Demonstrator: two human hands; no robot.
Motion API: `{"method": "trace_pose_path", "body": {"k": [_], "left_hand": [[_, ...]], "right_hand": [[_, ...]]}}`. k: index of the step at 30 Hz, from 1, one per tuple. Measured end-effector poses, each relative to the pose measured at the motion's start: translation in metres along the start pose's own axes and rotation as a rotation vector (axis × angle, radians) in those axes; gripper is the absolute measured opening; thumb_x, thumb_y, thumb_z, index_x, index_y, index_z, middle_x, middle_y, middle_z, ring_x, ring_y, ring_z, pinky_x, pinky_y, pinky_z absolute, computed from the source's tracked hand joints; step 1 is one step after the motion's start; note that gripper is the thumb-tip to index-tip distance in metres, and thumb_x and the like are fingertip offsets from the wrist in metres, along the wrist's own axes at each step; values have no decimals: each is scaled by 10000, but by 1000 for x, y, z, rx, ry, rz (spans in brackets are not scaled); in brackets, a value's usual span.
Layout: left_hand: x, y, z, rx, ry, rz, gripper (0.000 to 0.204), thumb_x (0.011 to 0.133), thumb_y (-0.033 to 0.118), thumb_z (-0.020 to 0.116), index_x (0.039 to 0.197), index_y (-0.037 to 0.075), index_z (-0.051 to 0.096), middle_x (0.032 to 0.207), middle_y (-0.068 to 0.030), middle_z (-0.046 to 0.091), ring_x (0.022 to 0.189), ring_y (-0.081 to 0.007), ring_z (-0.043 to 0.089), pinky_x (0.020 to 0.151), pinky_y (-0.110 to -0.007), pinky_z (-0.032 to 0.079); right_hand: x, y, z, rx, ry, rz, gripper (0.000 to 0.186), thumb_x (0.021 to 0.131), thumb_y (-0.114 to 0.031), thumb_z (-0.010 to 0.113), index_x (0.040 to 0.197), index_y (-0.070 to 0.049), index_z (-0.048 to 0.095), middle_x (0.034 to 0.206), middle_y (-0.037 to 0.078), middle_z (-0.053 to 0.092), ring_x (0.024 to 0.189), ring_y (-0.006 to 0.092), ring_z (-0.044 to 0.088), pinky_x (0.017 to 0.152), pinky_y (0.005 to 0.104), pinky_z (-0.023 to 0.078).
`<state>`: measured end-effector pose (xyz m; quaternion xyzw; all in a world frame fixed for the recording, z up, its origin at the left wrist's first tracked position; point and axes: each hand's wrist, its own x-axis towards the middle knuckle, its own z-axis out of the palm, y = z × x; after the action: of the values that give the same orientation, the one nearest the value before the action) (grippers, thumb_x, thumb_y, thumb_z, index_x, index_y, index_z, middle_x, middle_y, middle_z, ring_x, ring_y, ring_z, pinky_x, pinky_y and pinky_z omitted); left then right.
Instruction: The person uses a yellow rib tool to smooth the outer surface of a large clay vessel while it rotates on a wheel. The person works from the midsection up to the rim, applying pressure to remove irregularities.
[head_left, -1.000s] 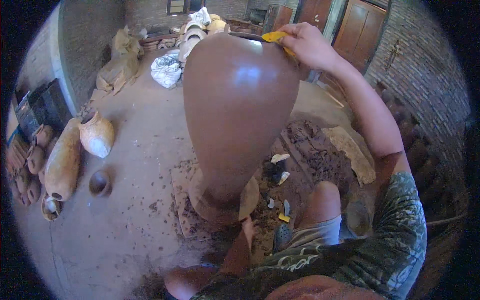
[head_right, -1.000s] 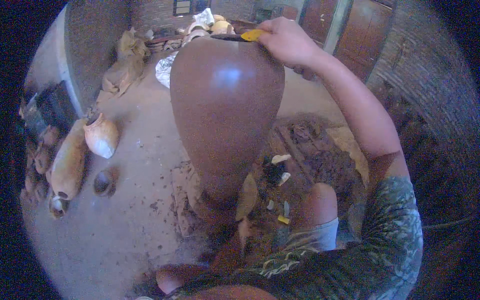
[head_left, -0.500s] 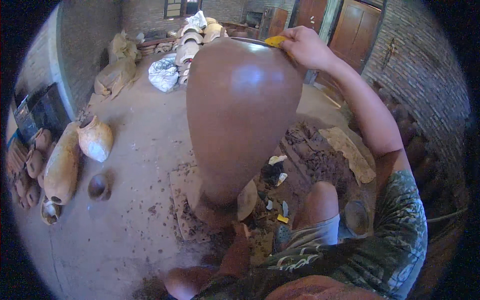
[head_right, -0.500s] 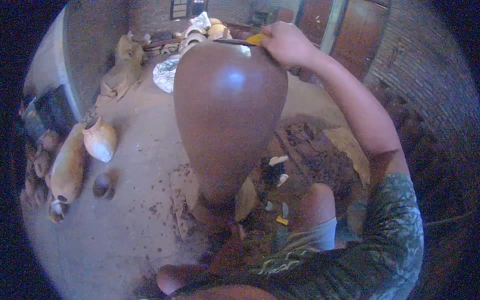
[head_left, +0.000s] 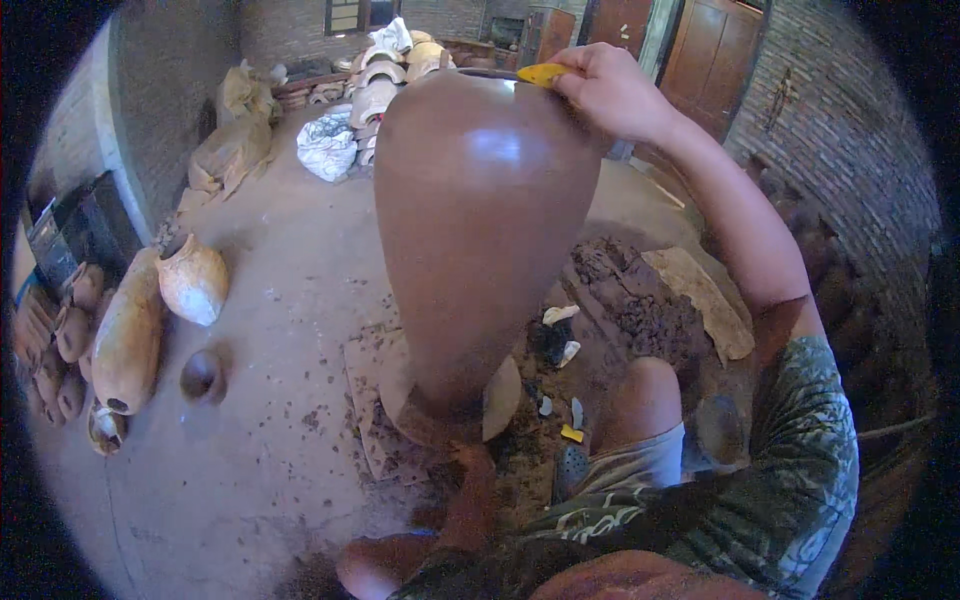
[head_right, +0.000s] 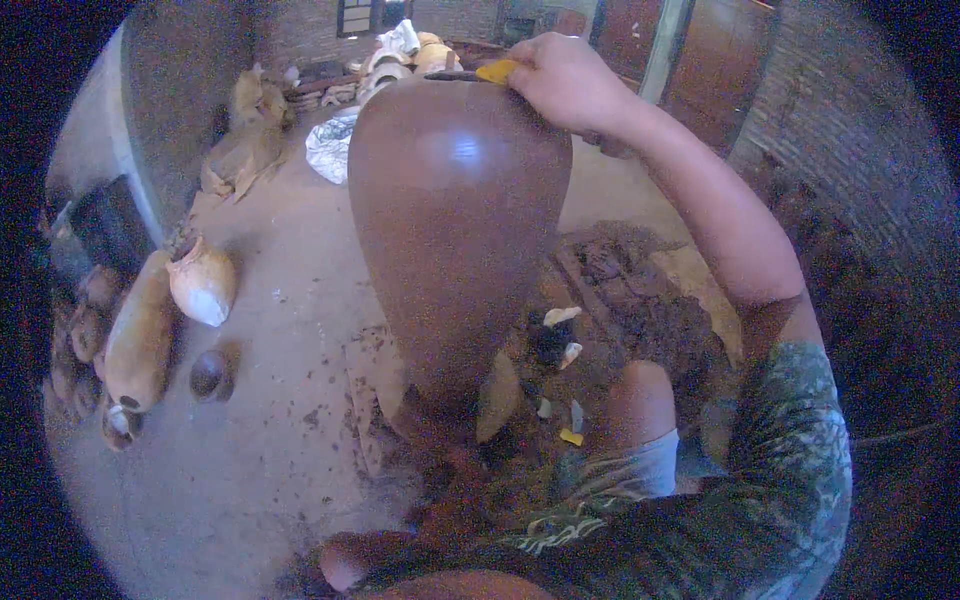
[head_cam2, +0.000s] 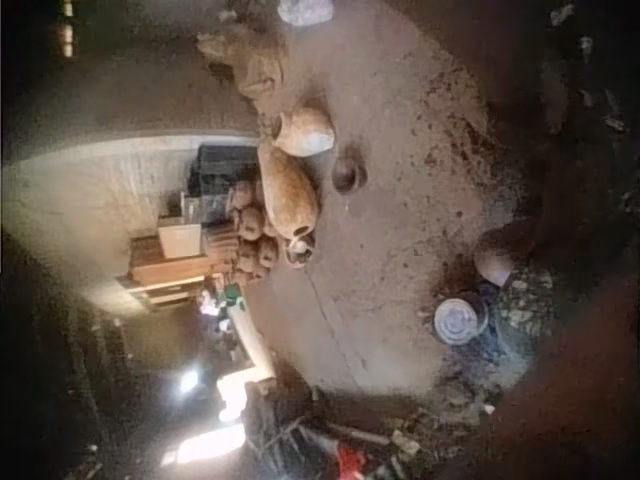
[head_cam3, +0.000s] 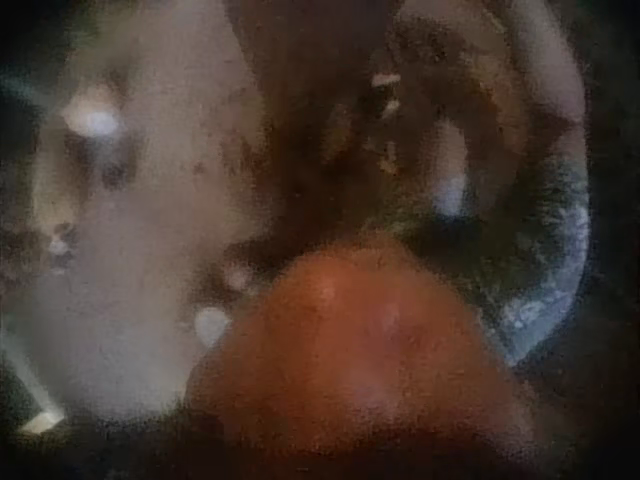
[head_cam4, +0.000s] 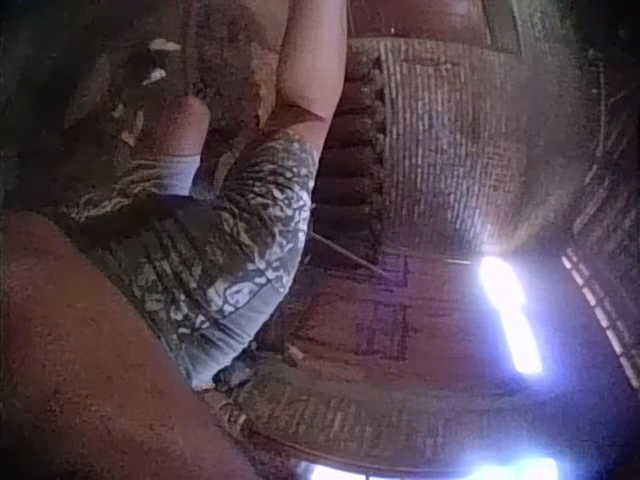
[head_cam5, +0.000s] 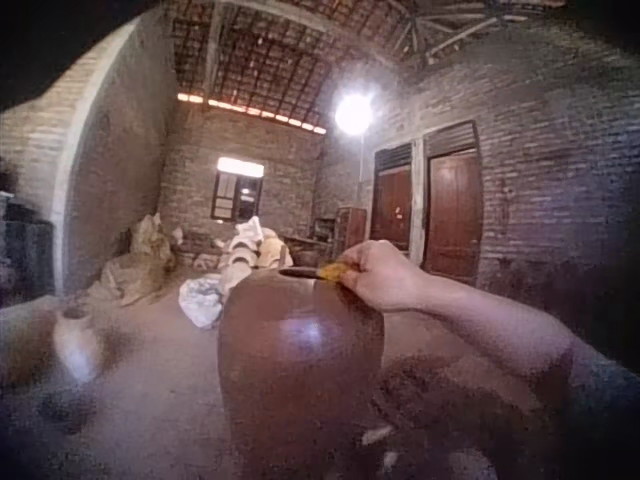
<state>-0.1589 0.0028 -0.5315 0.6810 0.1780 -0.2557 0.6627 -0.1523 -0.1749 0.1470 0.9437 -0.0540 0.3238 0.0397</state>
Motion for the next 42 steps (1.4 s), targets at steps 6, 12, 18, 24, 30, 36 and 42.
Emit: {"method": "trace_pose_path", "body": {"k": [6,12,18,24,30,36,42], "left_hand": [[-11,-4,9,4,-21,-13,839,994,588,580,1497,-60,398,1474,-247,485,1264,-351,529,1097,-458,398],[28,23,-30,5,-16,-8,838,993,590,581,1494,-58,403,1469,-245,491,1255,-348,536,1091,-457,404],[1,1,-3,14,-37,-2,837,992,591,582,1491,-57,409,1465,-242,497,1246,-346,544,1085,-457,411],[3,4,-8,11,-20,-7,835,991,593,583,1487,-56,415,1460,-240,503,1237,-344,552,1079,-456,417],[2,4,4,10,-18,-8,834,990,595,585,1484,-55,420,1456,-237,510,1229,-342,560,1073,-455,423],[-16,-5,17,3,-33,-18,832,989,597,586,1481,-54,426,1451,-235,516,1220,-339,568,1067,-454,430],[17,25,-25,7,-7,-13,831,987,599,587,1478,-53,432,1447,-233,522,1211,-337,576,1060,-454,436]], "right_hand": [[-7,-8,4,-64,43,-62,321,934,-190,596,1162,1,718,992,231,727,933,352,717,888,436,546],[-13,-14,6,31,62,-64,326,916,-221,584,1143,-43,736,985,248,720,965,421,705,889,488,552],[-20,-13,2,4,53,-91,336,919,-192,584,1167,-10,719,1002,241,726,966,384,710,902,458,547],[-24,-1,-1,-10,46,-33,332,938,-121,572,1201,41,693,1043,214,741,981,295,727,910,400,539],[-27,13,2,58,11,87,312,964,-128,567,1193,47,688,995,179,736,929,256,713,886,378,539],[-24,30,6,-20,71,-2,314,963,-134,568,1190,45,689,1004,180,726,951,250,702,901,373,531],[-21,28,8,-49,59,-29,319,959,-160,590,1186,36,701,1081,203,724,1013,298,707,940,385,527]]}}
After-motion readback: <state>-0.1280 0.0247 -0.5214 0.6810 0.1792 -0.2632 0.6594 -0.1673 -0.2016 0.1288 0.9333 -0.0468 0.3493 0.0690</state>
